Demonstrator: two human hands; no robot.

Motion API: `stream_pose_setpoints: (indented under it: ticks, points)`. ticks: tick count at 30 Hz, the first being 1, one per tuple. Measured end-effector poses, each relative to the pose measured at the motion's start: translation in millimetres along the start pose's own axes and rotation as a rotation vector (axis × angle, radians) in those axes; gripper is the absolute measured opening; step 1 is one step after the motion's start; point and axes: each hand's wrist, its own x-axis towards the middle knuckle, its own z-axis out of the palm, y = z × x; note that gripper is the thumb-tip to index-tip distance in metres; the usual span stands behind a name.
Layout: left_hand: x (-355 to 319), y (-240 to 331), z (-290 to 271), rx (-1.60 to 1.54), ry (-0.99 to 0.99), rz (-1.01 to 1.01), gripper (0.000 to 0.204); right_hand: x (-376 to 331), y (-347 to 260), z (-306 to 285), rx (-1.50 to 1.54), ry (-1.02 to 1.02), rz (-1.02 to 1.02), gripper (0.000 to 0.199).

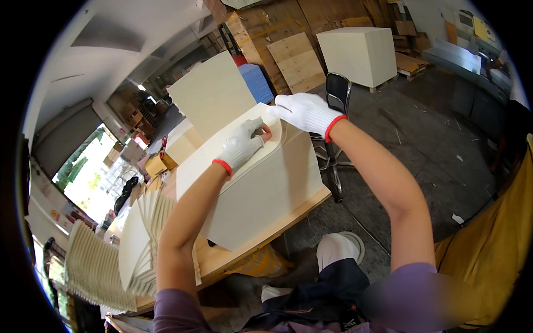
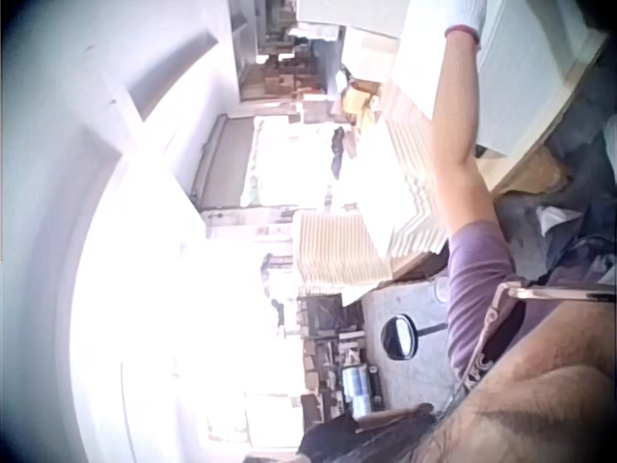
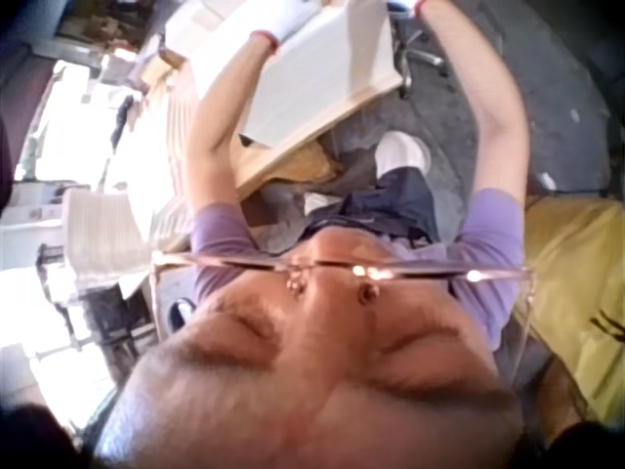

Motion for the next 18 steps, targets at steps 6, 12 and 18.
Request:
stream_pose_setpoints:
  ticks: [6, 12, 18]
  points:
    - [-7.4, -11.4, 7.2, -0.275, 0.065, 0.038, 0.029, -12.9, -21.1, 21.9, 0.505, 0.074, 0.434, 0.057]
    - [-7.2, 12.6, 0.8, -0.312, -0.043, -0.040, 0.032, -22.1, -6.6, 37.4, 0.432, 0.269, 0.403, 0.061]
    - [-3.1, -0.2, 5.1, -0.334, -0.020, 0.017, 0.042, -24.2, -13.4, 33.2, 0.454, 0.250, 0.416, 0.059]
